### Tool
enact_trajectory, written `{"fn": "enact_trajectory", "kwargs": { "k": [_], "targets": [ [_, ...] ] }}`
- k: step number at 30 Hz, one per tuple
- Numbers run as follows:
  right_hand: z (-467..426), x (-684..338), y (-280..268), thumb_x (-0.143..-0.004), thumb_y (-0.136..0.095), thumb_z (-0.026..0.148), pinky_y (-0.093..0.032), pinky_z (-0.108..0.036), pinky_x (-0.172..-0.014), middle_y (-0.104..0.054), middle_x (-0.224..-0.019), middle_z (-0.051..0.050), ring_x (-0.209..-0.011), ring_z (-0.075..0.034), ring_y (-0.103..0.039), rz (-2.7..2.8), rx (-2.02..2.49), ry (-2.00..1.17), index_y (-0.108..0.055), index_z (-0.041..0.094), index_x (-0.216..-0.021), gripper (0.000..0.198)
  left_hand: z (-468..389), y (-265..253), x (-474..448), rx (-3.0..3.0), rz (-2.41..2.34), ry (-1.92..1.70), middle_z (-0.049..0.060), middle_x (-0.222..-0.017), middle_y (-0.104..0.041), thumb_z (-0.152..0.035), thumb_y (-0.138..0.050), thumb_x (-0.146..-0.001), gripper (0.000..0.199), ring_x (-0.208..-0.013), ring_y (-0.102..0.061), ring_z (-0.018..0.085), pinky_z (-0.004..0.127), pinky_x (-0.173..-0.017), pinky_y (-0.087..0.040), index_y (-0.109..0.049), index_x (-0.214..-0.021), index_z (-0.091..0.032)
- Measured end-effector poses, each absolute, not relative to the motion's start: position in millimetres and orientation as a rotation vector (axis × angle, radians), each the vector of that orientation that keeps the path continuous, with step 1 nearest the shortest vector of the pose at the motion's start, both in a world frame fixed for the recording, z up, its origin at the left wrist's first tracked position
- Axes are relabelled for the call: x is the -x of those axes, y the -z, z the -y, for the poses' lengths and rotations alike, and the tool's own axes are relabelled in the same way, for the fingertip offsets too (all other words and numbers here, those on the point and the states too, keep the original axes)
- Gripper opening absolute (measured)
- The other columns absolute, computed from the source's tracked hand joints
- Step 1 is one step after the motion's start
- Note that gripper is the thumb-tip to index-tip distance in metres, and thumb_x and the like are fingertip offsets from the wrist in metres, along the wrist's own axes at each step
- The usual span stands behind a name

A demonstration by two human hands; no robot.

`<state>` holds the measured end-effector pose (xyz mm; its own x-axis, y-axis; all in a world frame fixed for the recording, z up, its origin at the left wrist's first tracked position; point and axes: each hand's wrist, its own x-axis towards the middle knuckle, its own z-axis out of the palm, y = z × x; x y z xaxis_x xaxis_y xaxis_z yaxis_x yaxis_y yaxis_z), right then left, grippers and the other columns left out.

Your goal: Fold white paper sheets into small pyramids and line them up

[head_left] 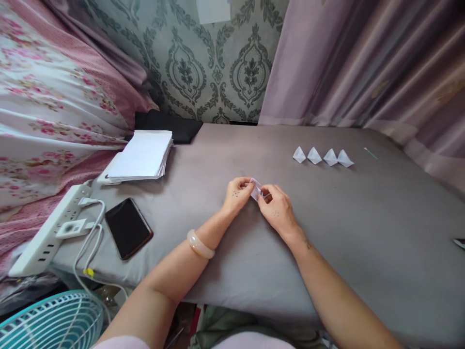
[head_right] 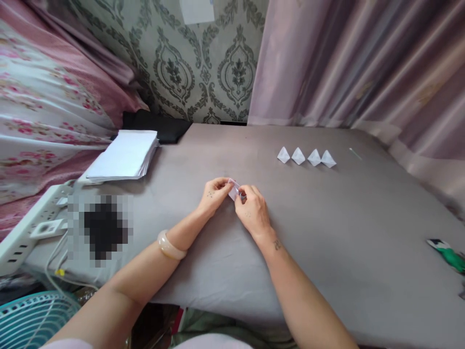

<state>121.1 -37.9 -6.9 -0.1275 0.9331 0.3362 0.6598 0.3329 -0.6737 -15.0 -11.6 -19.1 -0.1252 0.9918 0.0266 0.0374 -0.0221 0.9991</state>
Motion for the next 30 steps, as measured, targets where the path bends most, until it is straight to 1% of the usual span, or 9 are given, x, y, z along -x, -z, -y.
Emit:
{"fn": "enact_trajectory", "kwargs": {
  "k": [2, 8, 15, 19, 22, 24, 26, 28, 30],
  "targets": [
    [39.2, -120.2, 5.5, -0.083, -0.054, 0.023, -0.047, -0.029, -0.069, -0.063, -0.087, -0.006, -0.068, -0.015, -0.061, 1.863, 1.404, -0.477, -0.064, 0.02, -0.09, 0.013, 12.3, 20.2, 14.2, -1.172, -1.265, -1.323, 0.006, -0.079, -0.07, -0.027, -0.061, -0.081, 0.017, -0.071, -0.063, 0.013, 0.022, -0.065, -0.048, -0.068, -0.084, -0.011],
    [48.8, -114.2, -3.0, -0.086, -0.052, 0.027, -0.047, -0.03, -0.069, -0.062, -0.091, -0.007, -0.07, -0.017, -0.059, 1.929, 1.47, -0.367, -0.071, 0.022, -0.102, 0.025, 14.4, 21.5, 11.0, -1.112, -1.159, -1.369, 0.006, -0.079, -0.071, -0.036, -0.064, -0.08, 0.026, -0.068, -0.063, 0.012, 0.021, -0.062, -0.048, -0.067, -0.086, -0.011],
    [55.6, -106.8, -6.9, -0.089, -0.049, 0.027, -0.046, -0.029, -0.065, -0.061, -0.094, -0.007, -0.076, -0.017, -0.061, 2.044, 1.498, -0.293, -0.074, 0.024, -0.1, 0.028, 15.7, 19.9, 14.3, -1.081, -1.2, -1.355, 0.006, -0.073, -0.07, -0.033, -0.066, -0.077, 0.023, -0.061, -0.06, 0.011, 0.02, -0.057, -0.044, -0.068, -0.081, -0.01],
    [47.8, -111.5, -0.2, -0.084, -0.054, 0.028, -0.05, -0.029, -0.072, -0.064, -0.095, -0.007, -0.072, -0.014, -0.062, 1.869, 1.444, -0.469, -0.075, 0.021, -0.098, 0.026, 15.6, 18.5, 16.0, -1.077, -1.207, -1.347, 0.006, -0.071, -0.069, -0.033, -0.067, -0.075, 0.023, -0.061, -0.06, 0.012, 0.021, -0.057, -0.045, -0.069, -0.08, -0.01],
    [41.6, -116.3, 1.2, -0.082, -0.055, 0.03, -0.052, -0.03, -0.078, -0.069, -0.096, -0.008, -0.078, -0.017, -0.067, 1.694, 1.419, -0.67, -0.075, 0.019, -0.089, 0.023, 15.3, 17.9, 16.8, -1.096, -1.18, -1.316, 0.006, -0.071, -0.069, -0.033, -0.066, -0.075, 0.024, -0.062, -0.061, 0.013, 0.022, -0.058, -0.046, -0.07, -0.079, -0.01],
    [38.8, -118.6, 0.1, -0.082, -0.055, 0.032, -0.052, -0.031, -0.078, -0.072, -0.092, -0.008, -0.08, -0.018, -0.069, 1.592, 1.445, -0.749, -0.073, 0.019, -0.085, 0.022, 15.2, 17.8, 17.0, -1.138, -1.19, -1.291, 0.006, -0.072, -0.07, -0.033, -0.065, -0.076, 0.024, -0.063, -0.061, 0.013, 0.023, -0.059, -0.046, -0.071, -0.08, -0.01],
    [36.6, -120.2, -0.3, -0.079, -0.059, 0.034, -0.053, -0.032, -0.075, -0.073, -0.09, -0.008, -0.075, -0.019, -0.069, 1.496, 1.476, -0.763, -0.07, 0.018, -0.091, 0.023, 15.4, 17.4, 16.8, -1.193, -1.244, -1.274, 0.006, -0.072, -0.07, -0.031, -0.064, -0.077, 0.022, -0.063, -0.061, 0.013, 0.022, -0.06, -0.046, -0.072, -0.08, -0.01],
    [34.7, -121.2, 1.2, -0.076, -0.063, 0.036, -0.054, -0.032, -0.073, -0.074, -0.089, -0.009, -0.073, -0.02, -0.07, 1.454, 1.493, -0.787, -0.068, 0.016, -0.096, 0.029, 16.4, 16.4, 16.1, -1.259, -1.304, -1.259, 0.006, -0.072, -0.07, -0.029, -0.063, -0.077, 0.021, -0.064, -0.061, 0.013, 0.022, -0.06, -0.045, -0.072, -0.08, -0.01],
    [33.3, -121.8, 4.1, -0.076, -0.063, 0.039, -0.053, -0.033, -0.074, -0.075, -0.086, -0.009, -0.076, -0.021, -0.07, 1.486, 1.496, -0.858, -0.069, 0.016, -0.092, 0.028, 18.1, 14.5, 15.0, -1.338, -1.33, -1.233, 0.006, -0.072, -0.07, -0.028, -0.063, -0.078, 0.019, -0.064, -0.06, 0.013, 0.022, -0.06, -0.045, -0.072, -0.079, -0.011]
  ]
}}
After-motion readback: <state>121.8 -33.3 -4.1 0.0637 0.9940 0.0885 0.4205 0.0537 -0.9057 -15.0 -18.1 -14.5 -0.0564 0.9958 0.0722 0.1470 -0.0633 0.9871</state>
